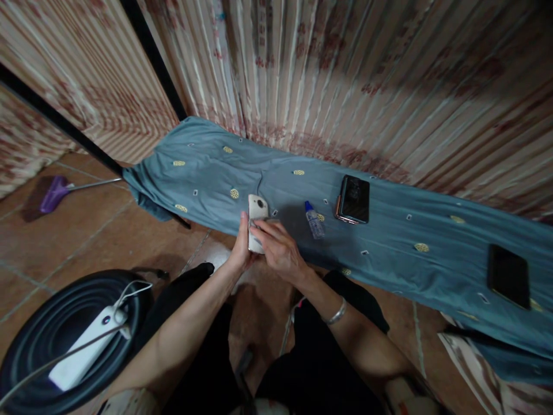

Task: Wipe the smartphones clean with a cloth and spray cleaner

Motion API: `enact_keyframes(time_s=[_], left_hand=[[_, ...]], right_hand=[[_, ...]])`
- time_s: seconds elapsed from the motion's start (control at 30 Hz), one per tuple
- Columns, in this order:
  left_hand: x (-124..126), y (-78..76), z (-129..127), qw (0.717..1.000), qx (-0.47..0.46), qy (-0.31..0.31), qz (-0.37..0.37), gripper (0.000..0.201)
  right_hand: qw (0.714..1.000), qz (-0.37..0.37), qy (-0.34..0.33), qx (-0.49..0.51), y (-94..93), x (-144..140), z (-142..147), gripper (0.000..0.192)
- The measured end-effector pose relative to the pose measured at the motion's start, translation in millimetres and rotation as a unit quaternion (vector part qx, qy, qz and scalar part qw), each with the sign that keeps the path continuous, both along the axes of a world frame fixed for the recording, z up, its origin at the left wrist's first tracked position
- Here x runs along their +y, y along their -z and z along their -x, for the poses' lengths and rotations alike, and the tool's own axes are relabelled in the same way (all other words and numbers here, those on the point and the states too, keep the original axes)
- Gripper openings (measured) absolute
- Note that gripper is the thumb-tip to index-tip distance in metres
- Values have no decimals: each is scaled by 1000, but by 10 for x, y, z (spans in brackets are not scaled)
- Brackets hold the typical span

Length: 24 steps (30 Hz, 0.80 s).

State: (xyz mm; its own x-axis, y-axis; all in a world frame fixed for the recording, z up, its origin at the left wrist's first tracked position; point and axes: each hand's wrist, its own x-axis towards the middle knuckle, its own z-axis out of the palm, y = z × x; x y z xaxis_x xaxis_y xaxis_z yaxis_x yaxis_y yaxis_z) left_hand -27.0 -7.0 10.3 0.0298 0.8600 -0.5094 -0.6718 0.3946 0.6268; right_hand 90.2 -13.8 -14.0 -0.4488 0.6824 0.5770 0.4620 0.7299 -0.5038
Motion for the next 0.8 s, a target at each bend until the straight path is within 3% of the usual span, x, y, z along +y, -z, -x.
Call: enact_keyframes(time_s=[0.33,0.53,0.8], left_hand=[[68,-19,69,999,-1,10,35,73],[95,85,159,1000,6,-14,-20,67],[86,116,169,999,6,-11,-33,60]], right_hand=[[1000,-9,-18,15,-36,-128,53,33],[1000,0,-10,10,18,-91,22,33],[1000,-3,25,5,83,-71,-11,36]])
